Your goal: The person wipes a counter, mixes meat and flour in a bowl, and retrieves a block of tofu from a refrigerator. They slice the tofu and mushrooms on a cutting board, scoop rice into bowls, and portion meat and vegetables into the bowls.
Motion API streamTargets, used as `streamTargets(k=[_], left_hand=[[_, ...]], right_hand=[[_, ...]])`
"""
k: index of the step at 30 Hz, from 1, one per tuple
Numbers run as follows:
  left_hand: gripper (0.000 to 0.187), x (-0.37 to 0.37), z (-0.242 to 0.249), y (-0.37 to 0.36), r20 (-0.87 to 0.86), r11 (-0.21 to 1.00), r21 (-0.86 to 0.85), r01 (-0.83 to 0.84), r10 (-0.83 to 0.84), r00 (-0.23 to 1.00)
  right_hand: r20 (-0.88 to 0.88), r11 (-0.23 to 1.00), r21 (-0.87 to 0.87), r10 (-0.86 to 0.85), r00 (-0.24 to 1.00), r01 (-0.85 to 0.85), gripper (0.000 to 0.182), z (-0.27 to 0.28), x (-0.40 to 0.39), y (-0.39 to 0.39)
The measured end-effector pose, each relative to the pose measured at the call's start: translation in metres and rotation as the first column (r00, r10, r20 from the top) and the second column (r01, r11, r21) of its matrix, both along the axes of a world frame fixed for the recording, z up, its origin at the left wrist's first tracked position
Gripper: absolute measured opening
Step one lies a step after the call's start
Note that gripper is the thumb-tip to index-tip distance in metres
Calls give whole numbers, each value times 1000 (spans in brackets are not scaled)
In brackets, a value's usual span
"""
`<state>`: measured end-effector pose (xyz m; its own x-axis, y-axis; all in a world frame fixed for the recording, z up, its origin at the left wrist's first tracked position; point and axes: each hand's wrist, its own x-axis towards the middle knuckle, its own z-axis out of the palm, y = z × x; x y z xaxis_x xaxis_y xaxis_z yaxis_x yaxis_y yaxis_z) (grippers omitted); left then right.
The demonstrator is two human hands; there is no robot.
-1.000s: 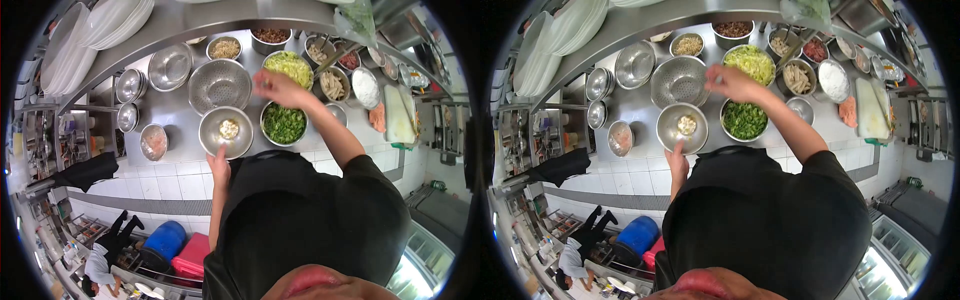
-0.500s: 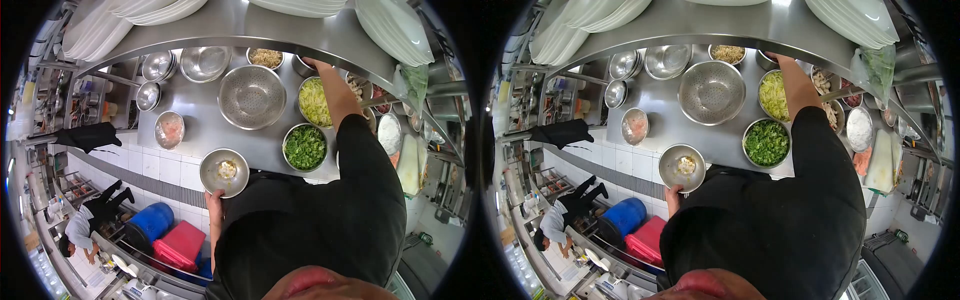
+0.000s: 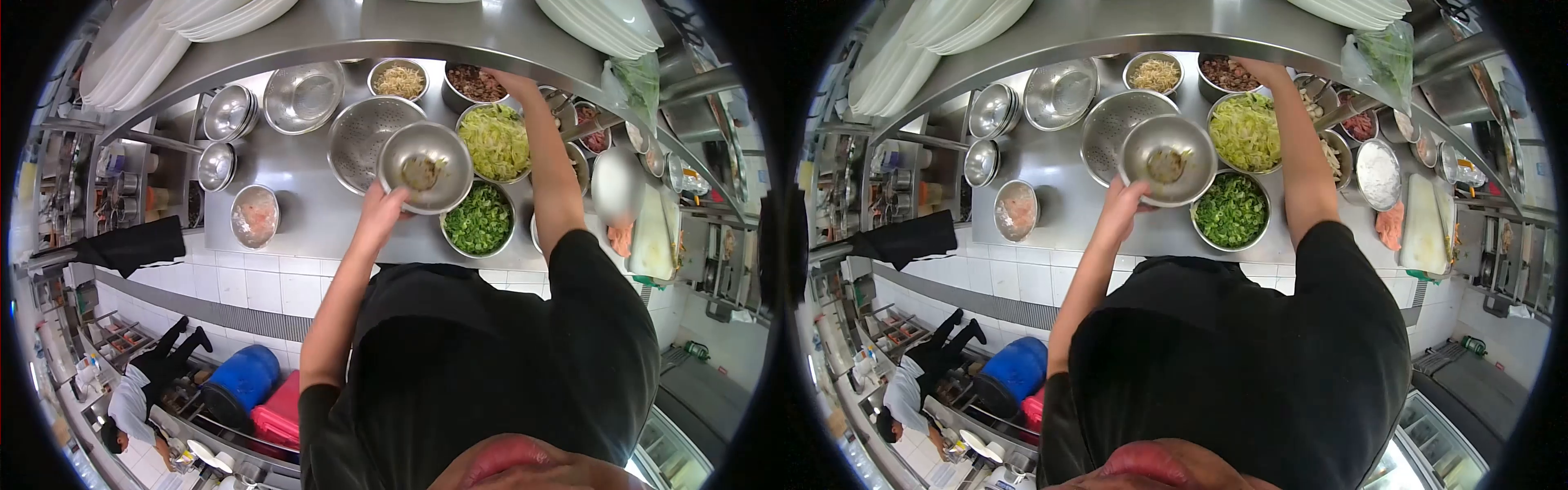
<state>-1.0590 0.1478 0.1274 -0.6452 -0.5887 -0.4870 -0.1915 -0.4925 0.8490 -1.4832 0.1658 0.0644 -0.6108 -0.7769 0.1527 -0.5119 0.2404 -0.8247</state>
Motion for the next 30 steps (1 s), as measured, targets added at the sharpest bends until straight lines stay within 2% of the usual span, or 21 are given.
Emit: streamTargets(k=[2,4,5,6,7,9,10,12,13,15,17,18,19,21,22,24,25,27,28,30], left_hand=[[44,-36,-3,-5,8,999,-14,43,-43,999],[42,-54,-3,-3,16,995,-32,97,-96,995],[42,-61,-1,-2,-16,991,6,134,-133,991],[41,-68,1,1,-47,984,44,172,-170,984],[40,-67,5,5,-90,982,92,165,-157,984],[41,-61,8,7,-90,975,117,190,-180,979],[42,-56,9,8,-87,970,142,199,-188,978],[42,-45,2,8,-39,973,137,186,-182,982],[43,-38,-10,8,-44,969,178,173,-168,985],[44,-22,-18,10,-58,961,235,144,-134,989],[45,-4,-17,15,-41,968,230,101,-95,995],[45,4,-16,15,-33,972,224,73,-67,997],[46,14,-23,16,-18,975,215,55,-53,998],[47,32,-10,20,1,980,198,4,-5,1000],[47,40,-5,22,3,982,186,-17,17,1000],[47,57,-12,20,8,983,181,-39,38,999],[47,62,-16,21,19,981,178,-80,78,997],[47,67,-15,25,23,975,174,-140,138,990],[47,68,-16,23,7,976,173,-131,132,991],[47,66,-17,20,13,978,185,-94,93,996]], right_hand=[[318,984,167,10,948,-67,22,78,70,32],[414,923,57,324,851,-379,32,107,117,49],[224,864,130,453,863,-487,36,113,143,54],[39,791,227,576,817,-568,39,117,162,59],[37,797,231,565,824,-558,39,119,172,67],[-297,668,340,744,599,-661,40,121,182,75],[-293,666,339,746,598,-665,40,128,178,74],[26,672,376,681,732,-638,41,150,162,69],[-20,691,333,685,728,-642,37,145,142,60],[45,825,306,486,873,-476,36,95,86,32],[-104,829,508,330,938,-235,40,57,37,-8],[-337,759,644,396,854,-97,45,22,7,-33],[-530,689,720,477,701,75,50,-10,-14,-47],[-286,499,865,580,763,-56,54,-31,-13,-48],[-316,507,862,575,755,-26,51,-67,-18,-54],[-319,553,833,508,801,-19,40,-72,-16,-60],[-322,556,831,509,799,-20,40,-74,-16,-62],[-391,712,699,457,799,-65,31,-83,-16,-56],[-405,714,698,451,795,-50,31,-83,-21,-55],[-407,818,570,363,838,-78,24,-80,-25,-45]])
